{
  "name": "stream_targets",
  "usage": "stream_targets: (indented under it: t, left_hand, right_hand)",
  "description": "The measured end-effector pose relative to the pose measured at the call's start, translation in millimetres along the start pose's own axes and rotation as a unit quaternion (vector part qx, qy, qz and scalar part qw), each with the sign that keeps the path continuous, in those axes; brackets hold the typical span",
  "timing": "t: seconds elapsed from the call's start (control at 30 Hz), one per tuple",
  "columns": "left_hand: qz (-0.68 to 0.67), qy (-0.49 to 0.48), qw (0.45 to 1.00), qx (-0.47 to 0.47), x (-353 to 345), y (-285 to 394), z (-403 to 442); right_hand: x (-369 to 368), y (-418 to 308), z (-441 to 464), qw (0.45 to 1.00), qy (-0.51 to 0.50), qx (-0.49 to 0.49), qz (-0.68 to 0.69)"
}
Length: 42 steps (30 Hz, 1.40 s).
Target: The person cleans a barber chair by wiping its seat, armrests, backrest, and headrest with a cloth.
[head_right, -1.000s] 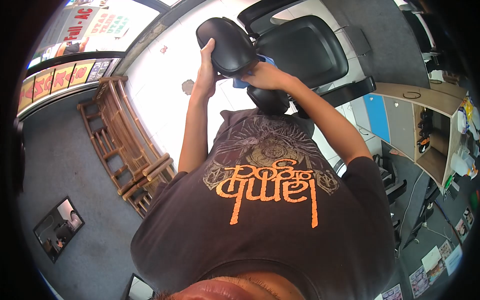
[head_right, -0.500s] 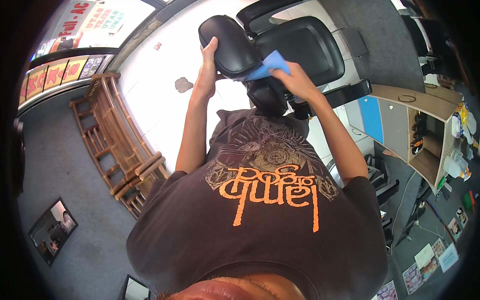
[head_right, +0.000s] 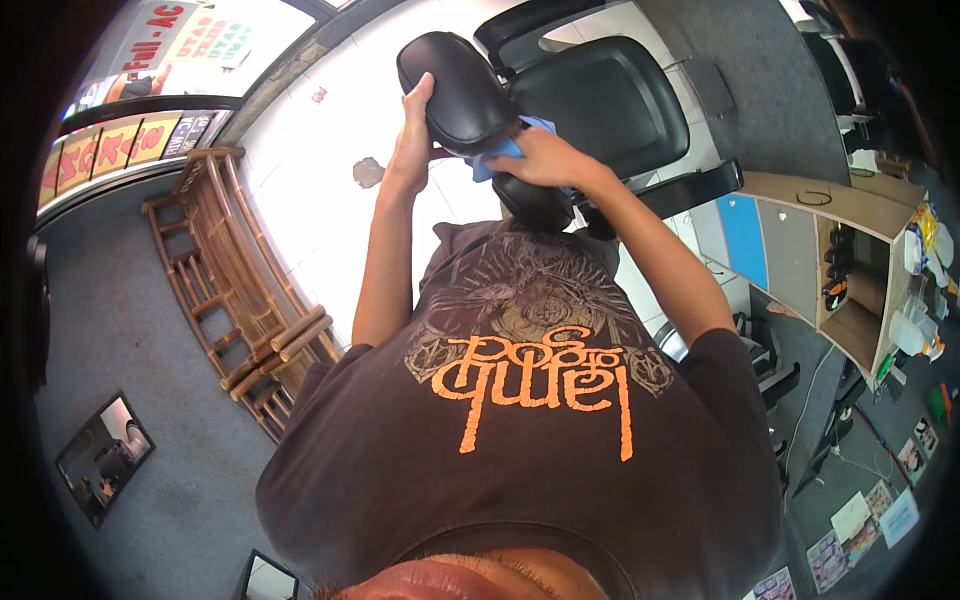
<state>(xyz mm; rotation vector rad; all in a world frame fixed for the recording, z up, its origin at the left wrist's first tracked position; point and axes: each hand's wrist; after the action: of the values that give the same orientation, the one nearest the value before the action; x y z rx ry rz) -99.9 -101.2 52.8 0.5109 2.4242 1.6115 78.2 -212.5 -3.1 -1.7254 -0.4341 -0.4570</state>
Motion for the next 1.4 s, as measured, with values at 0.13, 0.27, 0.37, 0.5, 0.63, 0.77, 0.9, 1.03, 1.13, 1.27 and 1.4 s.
stream_targets:
  t: [0.13, 0.27, 0.37, 0.5, 0.63, 0.77, 0.9, 1.03, 1.13, 1.27, 1.4]
  left_hand:
    - [0.013, 0.013, 1.0, 0.0, -0.1, 1.1, -0.7]
    - [0.003, 0.002, 1.0, -0.005, 2.9, -8.5, 6.1]
    - [-0.003, -0.002, 1.0, -0.025, 3.0, -13.0, 9.5]
    - [0.007, -0.011, 0.999, -0.041, 10.4, -30.5, 21.7]
    - [-0.014, -0.007, 1.0, -0.01, 5.9, -19.0, 14.4]
    - [-0.011, 0.009, 1.0, 0.015, 2.4, -6.9, 4.7]
    - [-0.011, 0.003, 1.0, 0.011, 5.2, -11.6, 7.9]
    - [0.0, 0.005, 1.0, 0.007, 6.7, -12.4, 8.6]
    - [0.004, 0.004, 1.0, 0.006, 5.7, -11.4, 10.6]
    - [0.008, -0.007, 1.0, 0.009, 6.8, -5.5, 5.2]
    - [0.002, -0.003, 1.0, 0.006, 7.4, -10.1, 7.1]
  right_hand:
    - [0.8, -17.8, -45.8, 0.996, 0.072, 0.054, 0.022]
    - [-12.8, -7.2, -81.5, 0.966, 0.175, 0.183, 0.04]
    - [-15.9, 6.8, -101.9, 0.963, 0.197, 0.165, 0.082]
    - [-24.7, 62.8, -127.0, 0.859, 0.252, -0.166, 0.413]
    - [10.8, 59.0, -121.5, 0.661, 0.346, -0.307, 0.591]
    - [10.9, 49.6, -109.2, 0.776, 0.338, -0.253, 0.469]
    - [-17.3, 38.8, -71.1, 0.922, 0.127, -0.177, 0.321]
    - [-23.7, 62.8, -18.1, 0.964, 0.086, -0.143, 0.207]
    - [-20.2, 70.6, -7.9, 0.969, 0.095, -0.105, 0.203]
    - [-25.4, 58.0, -25.2, 0.942, 0.124, -0.159, 0.267]
    - [-17.1, 42.4, -51.4, 0.888, 0.151, -0.182, 0.395]
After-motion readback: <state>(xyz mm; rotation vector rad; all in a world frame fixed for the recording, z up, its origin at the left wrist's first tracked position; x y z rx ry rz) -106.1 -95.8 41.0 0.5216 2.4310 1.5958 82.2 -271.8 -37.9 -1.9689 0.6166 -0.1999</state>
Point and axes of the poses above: each hand's wrist, its own z-axis towards the middle knuckle, its own x-axis out of the back of the hand, y = z × x, and after that the axes turned 13 degrees about y, right-handed
